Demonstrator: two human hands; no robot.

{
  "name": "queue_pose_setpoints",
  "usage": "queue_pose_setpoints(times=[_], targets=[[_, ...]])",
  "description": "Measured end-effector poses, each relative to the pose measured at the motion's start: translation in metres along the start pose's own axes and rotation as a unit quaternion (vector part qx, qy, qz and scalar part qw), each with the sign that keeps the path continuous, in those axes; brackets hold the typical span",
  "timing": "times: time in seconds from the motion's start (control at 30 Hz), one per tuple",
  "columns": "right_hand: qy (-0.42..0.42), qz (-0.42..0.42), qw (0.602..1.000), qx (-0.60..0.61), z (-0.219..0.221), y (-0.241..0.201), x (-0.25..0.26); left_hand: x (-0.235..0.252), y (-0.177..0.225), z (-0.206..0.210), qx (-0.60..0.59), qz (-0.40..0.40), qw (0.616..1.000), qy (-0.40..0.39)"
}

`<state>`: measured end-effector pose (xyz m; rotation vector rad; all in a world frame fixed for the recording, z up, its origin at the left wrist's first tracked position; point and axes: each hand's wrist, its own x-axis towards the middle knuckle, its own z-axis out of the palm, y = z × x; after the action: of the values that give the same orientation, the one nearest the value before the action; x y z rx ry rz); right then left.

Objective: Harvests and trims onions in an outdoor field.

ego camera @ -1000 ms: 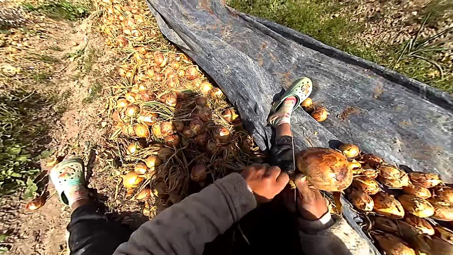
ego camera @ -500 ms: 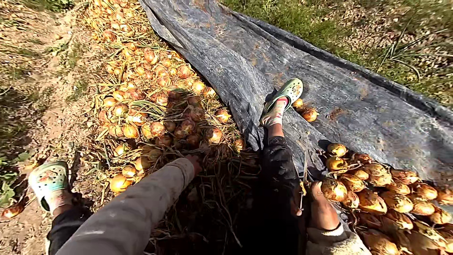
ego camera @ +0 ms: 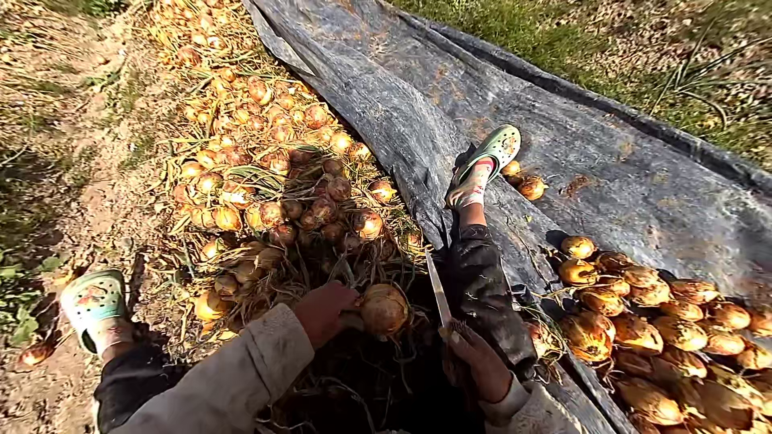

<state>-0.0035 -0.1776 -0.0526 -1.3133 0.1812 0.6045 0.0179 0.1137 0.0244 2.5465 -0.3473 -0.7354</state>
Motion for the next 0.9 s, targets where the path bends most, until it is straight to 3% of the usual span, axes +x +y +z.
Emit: queue_pose_setpoints(times=[0.07, 0.13, 0.23, 0.33, 0.43, 0.53, 0.7, 0.8, 0.9], targets=[[-0.014, -0.062, 0.996, -0.054, 0.008, -0.001, -0.001, -0.015, 0.003, 0.030, -0.093, 0.090, 0.976, 0.177], [-0.027, -0.141, 0.983, -0.112, 0.018, -0.005, -0.003, -0.024, 0.010, 0.057, -0.147, 0.139, 0.943, 0.263], [-0.059, -0.233, 0.960, -0.146, 0.023, -0.012, -0.009, -0.034, 0.017, 0.084, -0.189, 0.170, 0.925, 0.282], [-0.107, -0.264, 0.950, -0.126, 0.020, -0.012, -0.013, -0.042, 0.010, 0.090, -0.243, 0.204, 0.916, 0.243], [-0.155, -0.217, 0.960, -0.083, 0.017, -0.010, -0.019, -0.047, 0.004, 0.085, -0.300, 0.230, 0.911, 0.165], [-0.171, -0.094, 0.980, -0.043, 0.018, -0.006, -0.025, -0.051, 0.002, 0.087, -0.298, 0.214, 0.920, 0.137], [-0.136, 0.062, 0.989, -0.012, 0.023, 0.008, -0.028, -0.063, 0.018, 0.107, -0.175, 0.132, 0.943, 0.251], [-0.131, 0.086, 0.988, 0.005, 0.023, 0.014, -0.027, -0.063, 0.030, 0.107, -0.030, 0.095, 0.949, 0.298], [-0.120, 0.091, 0.989, 0.002, 0.029, 0.008, -0.027, -0.050, 0.033, 0.093, -0.052, -0.011, 0.941, 0.335]])
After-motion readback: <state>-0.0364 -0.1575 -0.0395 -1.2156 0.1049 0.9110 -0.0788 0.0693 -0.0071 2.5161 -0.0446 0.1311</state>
